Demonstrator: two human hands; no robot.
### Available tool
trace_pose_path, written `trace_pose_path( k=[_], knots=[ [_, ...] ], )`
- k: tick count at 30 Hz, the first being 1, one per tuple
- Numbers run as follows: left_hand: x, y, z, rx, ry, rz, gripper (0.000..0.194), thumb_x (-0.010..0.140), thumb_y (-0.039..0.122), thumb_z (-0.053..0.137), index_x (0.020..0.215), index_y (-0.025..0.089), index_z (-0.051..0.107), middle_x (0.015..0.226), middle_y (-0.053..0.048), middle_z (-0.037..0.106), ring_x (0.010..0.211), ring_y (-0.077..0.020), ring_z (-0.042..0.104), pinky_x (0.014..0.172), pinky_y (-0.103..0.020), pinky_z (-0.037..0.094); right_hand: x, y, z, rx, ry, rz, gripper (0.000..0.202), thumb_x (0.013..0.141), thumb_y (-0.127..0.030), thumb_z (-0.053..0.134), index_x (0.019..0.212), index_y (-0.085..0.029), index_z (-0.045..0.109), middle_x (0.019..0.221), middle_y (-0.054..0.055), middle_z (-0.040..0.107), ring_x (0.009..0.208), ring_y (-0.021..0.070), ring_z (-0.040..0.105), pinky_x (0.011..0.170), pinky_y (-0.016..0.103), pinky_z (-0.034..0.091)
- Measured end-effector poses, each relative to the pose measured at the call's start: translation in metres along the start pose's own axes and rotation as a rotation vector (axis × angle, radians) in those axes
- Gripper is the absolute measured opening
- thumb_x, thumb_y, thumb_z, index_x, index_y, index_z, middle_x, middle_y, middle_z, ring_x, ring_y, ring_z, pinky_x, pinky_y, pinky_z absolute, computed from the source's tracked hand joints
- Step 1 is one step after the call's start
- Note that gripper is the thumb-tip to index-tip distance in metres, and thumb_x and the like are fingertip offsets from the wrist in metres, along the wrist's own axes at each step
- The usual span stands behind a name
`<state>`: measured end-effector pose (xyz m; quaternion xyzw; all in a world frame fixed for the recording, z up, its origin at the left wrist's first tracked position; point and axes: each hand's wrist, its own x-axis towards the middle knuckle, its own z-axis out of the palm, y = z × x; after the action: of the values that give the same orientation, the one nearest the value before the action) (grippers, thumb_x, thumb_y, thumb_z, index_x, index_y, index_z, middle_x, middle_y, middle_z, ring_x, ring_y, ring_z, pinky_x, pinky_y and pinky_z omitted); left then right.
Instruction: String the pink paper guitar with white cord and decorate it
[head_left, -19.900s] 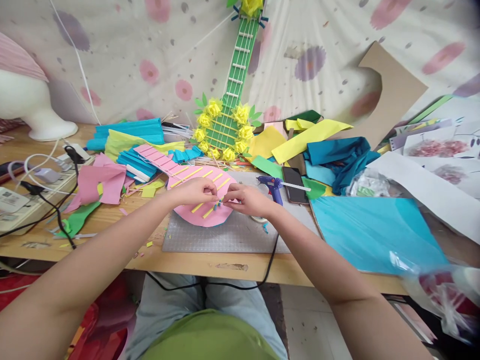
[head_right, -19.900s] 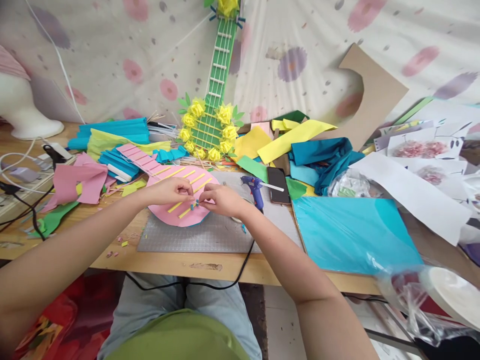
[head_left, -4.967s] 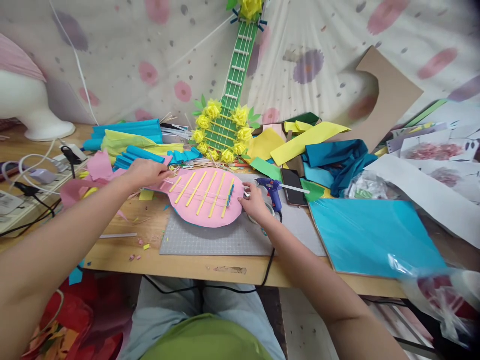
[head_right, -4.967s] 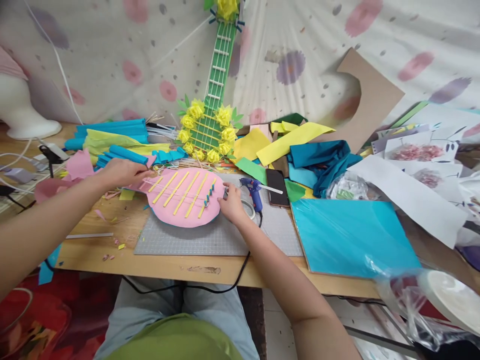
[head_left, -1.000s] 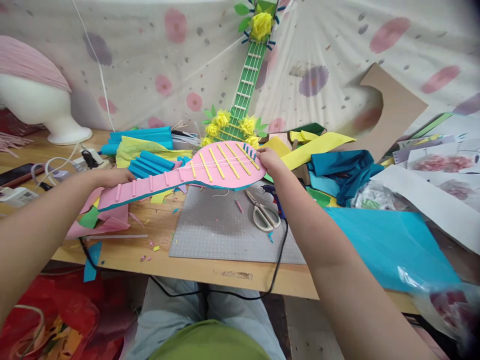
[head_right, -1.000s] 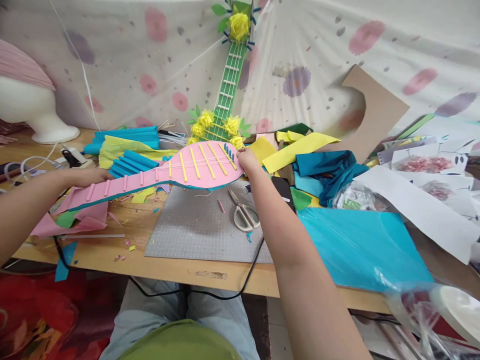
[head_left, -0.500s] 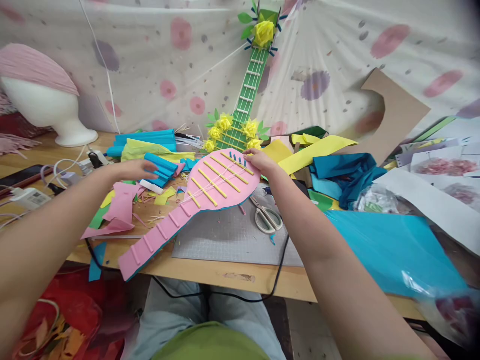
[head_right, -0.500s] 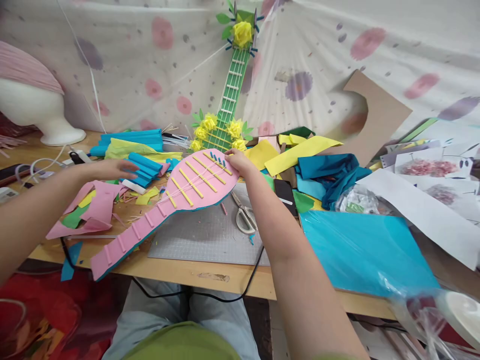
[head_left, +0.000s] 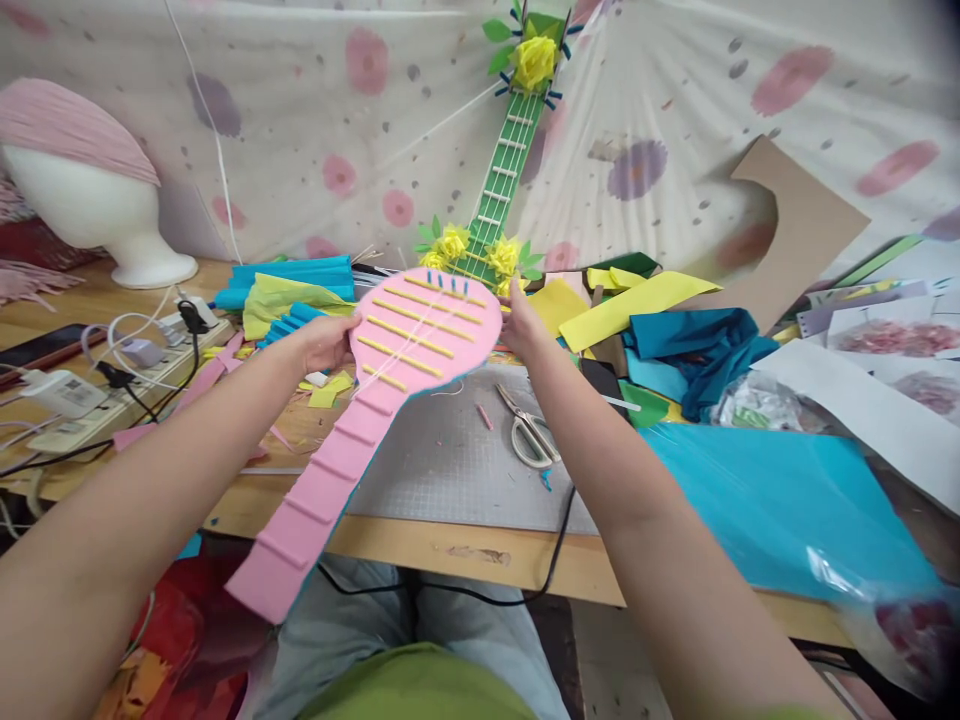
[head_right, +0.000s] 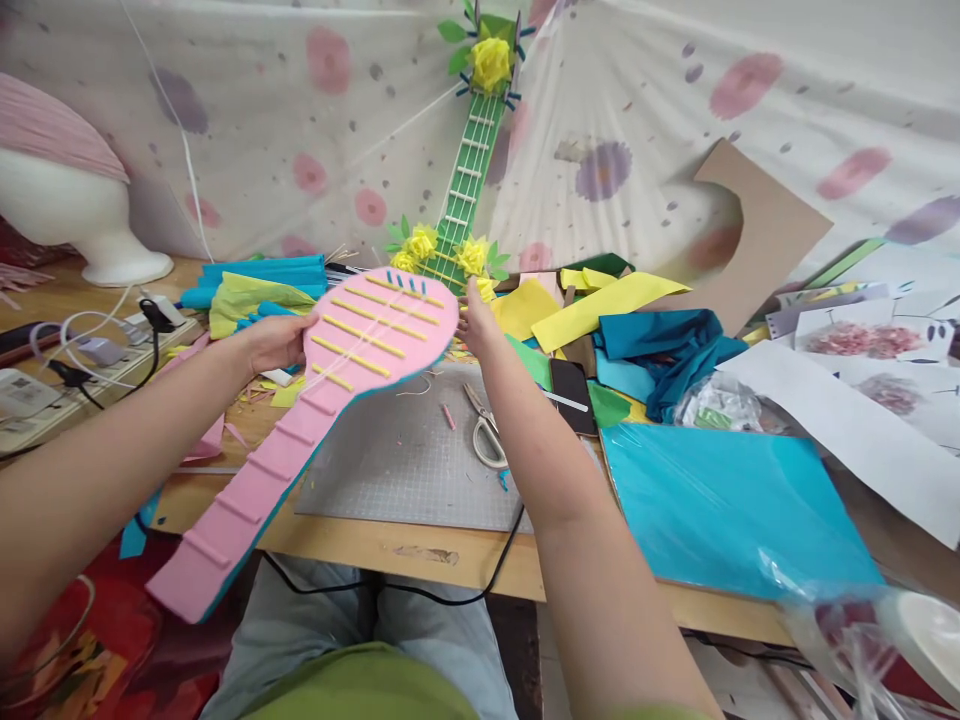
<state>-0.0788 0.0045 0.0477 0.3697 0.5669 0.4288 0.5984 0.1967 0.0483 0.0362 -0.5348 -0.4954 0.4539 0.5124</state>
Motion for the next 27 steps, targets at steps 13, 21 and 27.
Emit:
trace_pose_path(
  k=[13,21,27],
  knots=[
    [-0.003,-0.002,-0.029,-0.562,0.478,0.341,0.041,0.097,0.029,0.012,0.129,0.022,0.036,0.122,-0.004,0.055,0.100,-0.0103,0.057,0.077,-0.030,0.053,-0.095,0.031,0.047,0.540,-0.691,0.262,0.075,0.077,-0.075,0.016,0.113,-0.020,0.052,0.121,0.011,0.056,0.110,0.0249,0.053,0.090,0.046,0.044],
    [-0.013,-0.015,-0.005,-0.640,0.437,0.328,0.044,0.096,0.027,0.007,0.129,0.022,0.037,0.126,-0.005,0.051,0.101,-0.0102,0.057,0.075,-0.026,0.054,-0.097,0.073,0.092,0.695,-0.397,0.192,0.036,0.068,-0.022,0.053,0.103,-0.024,0.054,0.133,0.003,0.047,0.122,0.0171,0.042,0.095,0.035,0.041],
    [-0.014,-0.023,0.011,-0.517,0.448,0.340,0.042,0.096,0.030,0.008,0.130,0.024,0.032,0.136,-0.006,0.041,0.106,-0.0091,0.055,0.075,-0.025,0.053,-0.107,0.059,0.132,0.665,-0.547,0.112,0.039,0.062,-0.024,0.068,0.099,-0.027,0.055,0.094,-0.001,0.062,0.085,0.0131,0.058,0.060,0.021,0.046]
  ],
)
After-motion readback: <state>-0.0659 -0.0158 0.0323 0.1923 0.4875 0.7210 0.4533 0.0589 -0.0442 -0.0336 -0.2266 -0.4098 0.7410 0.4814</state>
